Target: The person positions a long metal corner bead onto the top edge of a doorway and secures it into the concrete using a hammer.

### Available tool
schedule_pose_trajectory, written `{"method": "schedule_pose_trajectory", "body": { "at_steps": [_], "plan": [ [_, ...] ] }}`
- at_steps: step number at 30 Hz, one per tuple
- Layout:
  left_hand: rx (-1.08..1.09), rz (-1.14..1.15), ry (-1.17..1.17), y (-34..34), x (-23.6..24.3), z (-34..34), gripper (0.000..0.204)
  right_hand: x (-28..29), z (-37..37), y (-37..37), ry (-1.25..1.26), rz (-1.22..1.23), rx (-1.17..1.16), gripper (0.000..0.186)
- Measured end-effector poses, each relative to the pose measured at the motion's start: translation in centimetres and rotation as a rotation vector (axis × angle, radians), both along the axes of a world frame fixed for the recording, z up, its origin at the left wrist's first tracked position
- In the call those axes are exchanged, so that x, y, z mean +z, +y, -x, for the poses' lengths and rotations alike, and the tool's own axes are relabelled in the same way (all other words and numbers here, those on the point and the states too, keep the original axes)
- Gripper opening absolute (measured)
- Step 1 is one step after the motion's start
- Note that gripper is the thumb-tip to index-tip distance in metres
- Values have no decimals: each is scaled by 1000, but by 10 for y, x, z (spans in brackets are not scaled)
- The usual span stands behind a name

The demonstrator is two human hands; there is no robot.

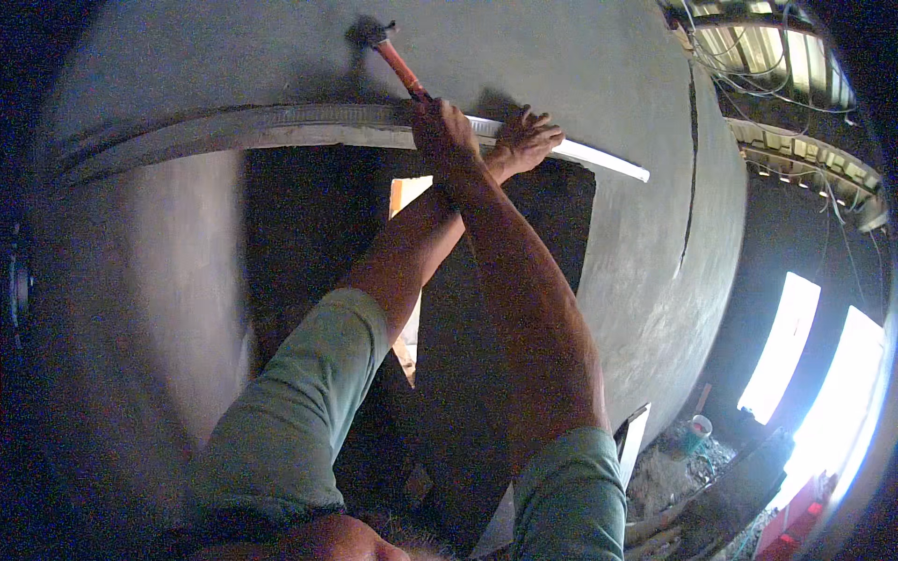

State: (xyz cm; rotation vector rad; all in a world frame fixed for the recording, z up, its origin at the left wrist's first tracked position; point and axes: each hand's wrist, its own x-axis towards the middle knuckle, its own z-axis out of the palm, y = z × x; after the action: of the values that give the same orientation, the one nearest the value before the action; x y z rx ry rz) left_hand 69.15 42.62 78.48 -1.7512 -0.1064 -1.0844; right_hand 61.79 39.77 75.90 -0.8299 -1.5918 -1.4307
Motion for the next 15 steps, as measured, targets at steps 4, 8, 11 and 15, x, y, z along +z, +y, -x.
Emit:
{"method": "schedule_pose_trajectory", "body": {
  "at_steps": [4,8,11,15],
  "plan": [
    [81,-20,-25,3,-16,7,45,-2,2,-1,127,132,-2,10],
    [-124,-259,-149,8,-80,59,50,-6,15,-7,336,340,177,19],
    [-382,566,94,-5,-186,128,45,-38,-5,1,310,243,189,20],
    [-36,232,-384,-16,-208,311,33,-52,-5,-3,249,137,94,23]
  ]
}}
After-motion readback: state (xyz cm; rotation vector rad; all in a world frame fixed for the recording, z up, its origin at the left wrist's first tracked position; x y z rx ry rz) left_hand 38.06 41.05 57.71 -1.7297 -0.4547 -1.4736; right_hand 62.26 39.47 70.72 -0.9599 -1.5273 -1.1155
